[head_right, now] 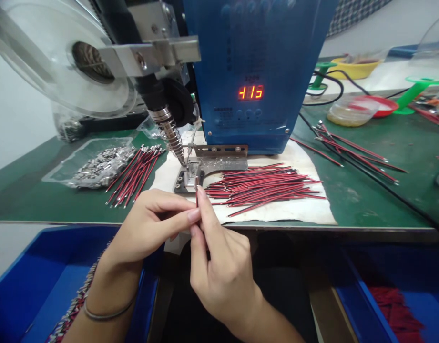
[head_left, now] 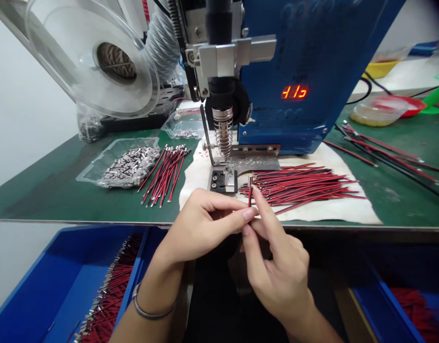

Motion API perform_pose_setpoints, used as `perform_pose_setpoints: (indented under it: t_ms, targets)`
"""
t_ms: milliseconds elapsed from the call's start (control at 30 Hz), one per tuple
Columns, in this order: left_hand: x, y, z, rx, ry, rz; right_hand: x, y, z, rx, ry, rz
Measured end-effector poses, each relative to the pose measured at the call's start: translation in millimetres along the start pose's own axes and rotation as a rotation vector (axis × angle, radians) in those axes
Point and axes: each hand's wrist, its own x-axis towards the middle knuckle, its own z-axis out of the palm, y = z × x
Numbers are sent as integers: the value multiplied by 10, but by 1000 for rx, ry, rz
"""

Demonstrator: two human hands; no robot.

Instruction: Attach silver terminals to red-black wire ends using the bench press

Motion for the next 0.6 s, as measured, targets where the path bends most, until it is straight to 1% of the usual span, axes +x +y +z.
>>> perform_pose_setpoints:
  t_ms: [233,600]
  targets:
    - [3,-1,-8,-24,-22,17,-24,13,7,9,-4,-7]
    - [-6,-2,-13,-44,-18,5,-34,13,27,33,7,-15]
